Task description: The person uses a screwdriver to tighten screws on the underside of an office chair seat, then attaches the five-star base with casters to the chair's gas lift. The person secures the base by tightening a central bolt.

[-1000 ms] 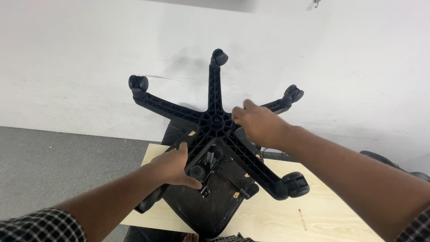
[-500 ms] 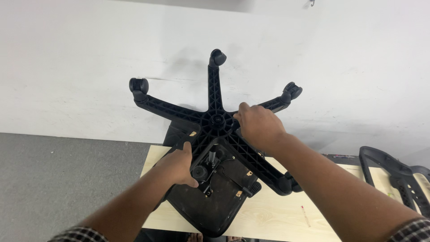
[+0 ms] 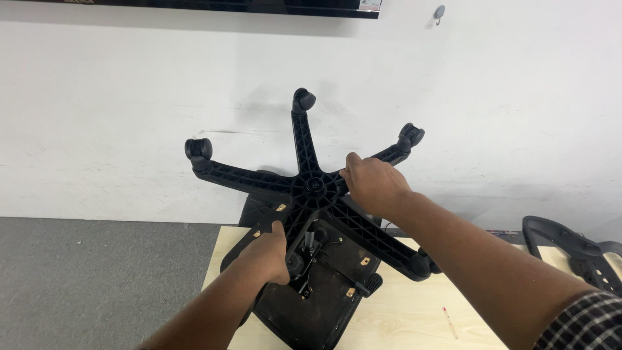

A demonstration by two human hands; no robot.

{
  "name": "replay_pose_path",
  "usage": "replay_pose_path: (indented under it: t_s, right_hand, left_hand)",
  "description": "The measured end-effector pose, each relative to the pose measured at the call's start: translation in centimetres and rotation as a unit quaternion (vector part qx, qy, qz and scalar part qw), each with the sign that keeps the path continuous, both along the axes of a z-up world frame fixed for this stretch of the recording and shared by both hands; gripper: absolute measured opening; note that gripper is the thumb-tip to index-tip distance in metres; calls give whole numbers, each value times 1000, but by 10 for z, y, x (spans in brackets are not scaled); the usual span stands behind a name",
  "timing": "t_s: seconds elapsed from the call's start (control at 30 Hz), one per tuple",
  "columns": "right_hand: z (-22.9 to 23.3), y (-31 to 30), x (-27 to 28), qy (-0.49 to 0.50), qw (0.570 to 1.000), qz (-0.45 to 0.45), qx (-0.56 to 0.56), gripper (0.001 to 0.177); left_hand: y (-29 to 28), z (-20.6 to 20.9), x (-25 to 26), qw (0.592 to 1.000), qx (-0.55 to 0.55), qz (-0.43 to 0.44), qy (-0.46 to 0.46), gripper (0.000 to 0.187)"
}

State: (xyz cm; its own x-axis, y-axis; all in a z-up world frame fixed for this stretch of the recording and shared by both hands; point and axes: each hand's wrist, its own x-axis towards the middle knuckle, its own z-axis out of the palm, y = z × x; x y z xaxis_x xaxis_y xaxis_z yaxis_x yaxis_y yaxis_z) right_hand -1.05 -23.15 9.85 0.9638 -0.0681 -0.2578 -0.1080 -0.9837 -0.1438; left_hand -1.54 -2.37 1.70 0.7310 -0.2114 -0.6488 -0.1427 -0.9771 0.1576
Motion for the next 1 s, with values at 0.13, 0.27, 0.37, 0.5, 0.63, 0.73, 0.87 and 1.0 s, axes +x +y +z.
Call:
replay_pose_path:
  t_s: [0.13, 0.27, 0.37, 0.5, 0.63, 0.73, 0.87, 1.0]
  right_hand:
    - [2, -6, 0, -65, 995, 67, 29, 27]
    - [-6, -13, -6, -89, 984, 146, 47, 26]
    - [-8, -19, -7, -89, 978, 179, 63, 24]
    - [-5, -26, -8, -59, 978, 196, 39, 44]
    - [2, -26, -9, -88, 969, 222, 65, 42]
    - [4, -20, -7, -34, 990, 134, 28, 22]
    - [-4, -25, 9, -14, 997, 74, -3, 28]
    - [-26, -45, 23, -64, 969, 220, -91, 27]
  left_hand:
    - [4, -3, 2, 1000, -21, 0, -5, 93]
    - [9, 0, 3, 1000, -22, -7, 3, 96]
    - [12, 3, 1, 1000, -25, -3, 13, 97]
    - [19, 5, -8, 999, -41, -3, 15, 88]
    - [20, 5, -10, 999, -31, -3, 17, 76]
    - [15, 6, -10, 1000, -20, -5, 6, 73]
    - [1, 6, -8, 998, -13, -45, -38, 103]
    - [-18, 3, -5, 999, -16, -33, -20, 136]
